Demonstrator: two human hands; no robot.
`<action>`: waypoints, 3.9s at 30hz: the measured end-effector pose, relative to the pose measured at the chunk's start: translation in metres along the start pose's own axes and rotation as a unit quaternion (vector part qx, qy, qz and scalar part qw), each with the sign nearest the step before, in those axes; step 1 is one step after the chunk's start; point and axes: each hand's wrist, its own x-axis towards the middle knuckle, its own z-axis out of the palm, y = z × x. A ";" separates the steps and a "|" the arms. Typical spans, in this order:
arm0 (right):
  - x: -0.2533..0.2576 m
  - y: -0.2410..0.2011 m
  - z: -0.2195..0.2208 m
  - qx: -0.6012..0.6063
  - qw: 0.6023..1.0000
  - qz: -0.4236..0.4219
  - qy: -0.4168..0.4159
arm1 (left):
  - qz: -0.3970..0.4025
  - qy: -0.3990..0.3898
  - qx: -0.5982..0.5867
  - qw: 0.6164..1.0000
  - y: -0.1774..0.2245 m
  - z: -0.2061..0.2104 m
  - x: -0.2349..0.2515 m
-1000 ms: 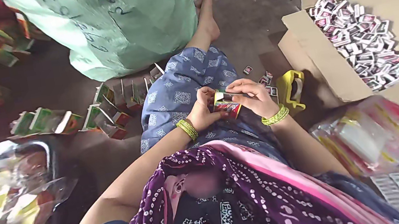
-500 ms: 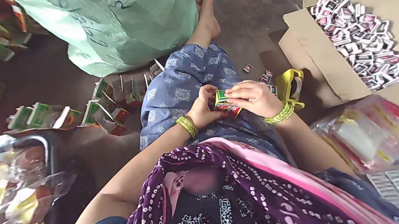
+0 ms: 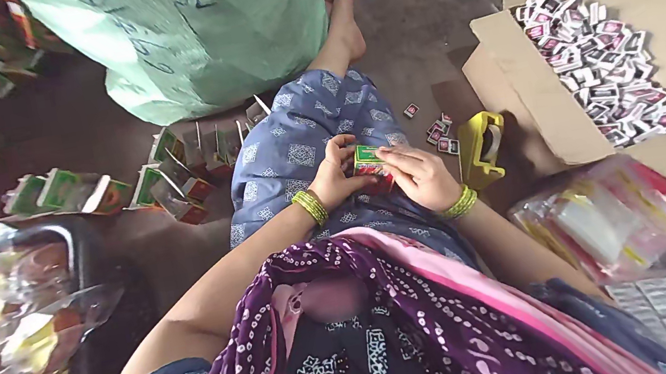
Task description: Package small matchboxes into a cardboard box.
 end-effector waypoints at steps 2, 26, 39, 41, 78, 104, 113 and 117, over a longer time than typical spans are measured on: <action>-0.007 -0.001 0.006 0.020 0.999 0.031 0.028 | -0.004 0.000 -0.009 1.000 0.001 0.002 -0.001; -0.153 0.127 -0.115 -0.045 0.758 0.650 0.021 | 0.062 -0.002 0.015 0.998 -0.001 -0.003 -0.003; -0.155 0.104 -0.126 0.103 0.676 0.719 0.127 | 0.061 -0.004 0.011 0.998 0.002 -0.004 -0.006; -0.156 0.091 -0.122 0.065 0.677 0.728 0.090 | 0.064 -0.004 0.009 0.998 0.001 -0.004 -0.005; 0.041 -0.007 0.020 0.318 0.848 0.422 0.048 | 0.033 0.041 -0.007 0.999 0.000 -0.001 0.002; 0.054 0.004 0.020 0.293 0.804 0.511 0.080 | 0.023 0.056 -0.004 0.998 0.001 0.004 0.003; 0.029 0.009 0.014 0.158 0.938 0.309 0.000 | 0.024 0.016 0.016 0.999 -0.002 -0.002 0.004; 0.024 0.014 0.013 0.119 0.961 0.249 -0.005 | 0.038 0.005 0.022 0.999 -0.007 -0.003 0.005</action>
